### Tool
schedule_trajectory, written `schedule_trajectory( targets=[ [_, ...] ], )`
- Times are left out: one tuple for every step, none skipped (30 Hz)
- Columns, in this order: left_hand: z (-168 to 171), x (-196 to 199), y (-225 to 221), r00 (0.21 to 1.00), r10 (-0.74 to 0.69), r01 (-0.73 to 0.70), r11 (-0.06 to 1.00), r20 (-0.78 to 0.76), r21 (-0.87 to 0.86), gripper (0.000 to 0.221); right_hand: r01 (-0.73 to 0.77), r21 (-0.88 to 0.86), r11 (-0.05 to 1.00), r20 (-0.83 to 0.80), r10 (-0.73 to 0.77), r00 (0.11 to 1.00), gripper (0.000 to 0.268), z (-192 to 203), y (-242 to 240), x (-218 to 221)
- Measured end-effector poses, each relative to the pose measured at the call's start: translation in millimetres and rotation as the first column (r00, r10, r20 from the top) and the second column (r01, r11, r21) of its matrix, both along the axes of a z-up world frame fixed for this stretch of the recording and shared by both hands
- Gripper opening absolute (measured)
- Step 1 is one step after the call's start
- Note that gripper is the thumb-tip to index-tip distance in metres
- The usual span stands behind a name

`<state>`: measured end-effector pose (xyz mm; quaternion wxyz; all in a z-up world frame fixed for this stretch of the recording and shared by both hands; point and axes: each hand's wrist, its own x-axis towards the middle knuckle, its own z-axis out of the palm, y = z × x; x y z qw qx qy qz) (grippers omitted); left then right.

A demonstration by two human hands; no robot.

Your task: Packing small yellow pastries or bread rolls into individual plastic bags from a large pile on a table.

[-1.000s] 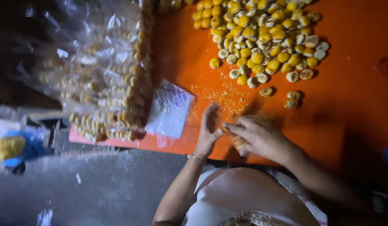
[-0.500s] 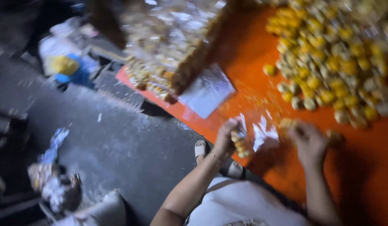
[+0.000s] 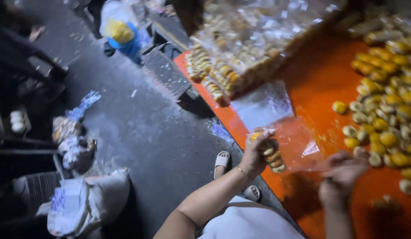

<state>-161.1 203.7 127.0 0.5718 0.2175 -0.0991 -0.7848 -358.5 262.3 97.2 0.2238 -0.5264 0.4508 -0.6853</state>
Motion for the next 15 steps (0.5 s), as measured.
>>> schedule_trajectory(
  targets=[
    [-11.3, 0.7, -5.4, 0.995, 0.097, -0.097, 0.995, -0.014, 0.012, 0.018, -0.19, 0.229, 0.955, 0.134, 0.163, 0.978, 0.047, -18.7, -0.5, 10.9],
    [-22.7, 0.7, -11.9, 0.981, 0.193, -0.192, 0.981, -0.028, 0.026, 0.02, -0.38, 0.422, 0.823, 0.296, 0.271, 0.916, 0.059, -37.6, -1.6, 20.8],
    [-24.6, 8.7, -17.4, 0.978, 0.204, -0.203, 0.979, -0.031, 0.027, 0.02, -0.388, 0.423, 0.819, 0.293, 0.281, 0.914, 0.059, -29.4, -14.8, 36.9],
    [-26.7, 16.4, -23.5, 0.978, 0.21, -0.21, 0.978, 0.012, 0.006, 0.02, -0.202, 0.482, 0.852, -0.025, 0.244, 0.969, 0.028, -21.5, -28.4, 52.9],
    [-29.2, 23.3, -27.8, 0.976, 0.212, -0.212, 0.977, 0.055, -0.012, 0.019, -0.003, 0.478, 0.878, -0.343, 0.19, 0.92, 0.008, -13.7, -39.1, 68.5],
    [-39.7, 42.3, -36.3, 0.975, 0.218, -0.218, 0.976, 0.051, -0.008, 0.019, -0.007, 0.481, 0.877, -0.347, 0.197, 0.917, 0.008, -3.1, -57.1, 80.4],
    [-49.7, 62.1, -45.8, 0.963, 0.262, -0.257, 0.963, 0.055, -0.078, 0.024, -0.1, 0.354, 0.93, -0.462, 0.266, 0.846, 0.006, 7.8, -76.0, 93.2],
    [-59.5, 81.5, -55.5, 0.95, 0.306, -0.295, 0.944, 0.057, -0.148, 0.029, -0.212, 0.23, 0.95, -0.577, 0.309, 0.757, 0.017, 18.9, -95.2, 106.1],
    [-56.1, 102.5, -66.9, 0.95, 0.307, -0.296, 0.944, 0.058, -0.148, 0.029, -0.213, 0.23, 0.95, -0.576, 0.309, 0.757, 0.017, 16.9, -112.1, 117.0],
    [-52.6, 122.7, -78.5, 0.895, 0.422, -0.379, 0.89, 0.143, -0.252, 0.033, -0.307, 0.247, 0.919, -0.543, 0.394, 0.742, 0.021, 15.0, -129.3, 127.1],
    [-49.3, 142.0, -88.8, 0.824, 0.525, -0.433, 0.827, 0.215, -0.359, 0.04, -0.389, 0.263, 0.883, -0.506, 0.469, 0.723, 0.026, 12.6, -142.7, 136.4],
    [-57.0, 159.9, -92.3, 0.829, 0.515, -0.423, 0.832, 0.217, -0.357, 0.04, -0.38, 0.264, 0.887, -0.504, 0.463, 0.73, 0.026, 16.7, -155.8, 146.2],
    [-63.0, 176.7, -102.5, 0.752, 0.575, -0.523, 0.818, 0.323, -0.239, 0.043, -0.341, 0.252, 0.906, -0.513, 0.423, 0.747, 0.022, 21.9, -168.4, 154.2],
    [-68.6, 192.1, -114.2, 0.665, 0.606, -0.621, 0.773, 0.436, -0.129, 0.046, -0.301, 0.24, 0.923, -0.522, 0.384, 0.762, 0.021, 27.5, -181.7, 160.1],
    [-85.4, 201.2, -111.3, 0.691, 0.581, -0.584, 0.799, 0.43, -0.142, 0.046, -0.258, 0.226, 0.939, -0.525, 0.341, 0.78, 0.021, 34.9, -190.4, 152.0]
  ],
)
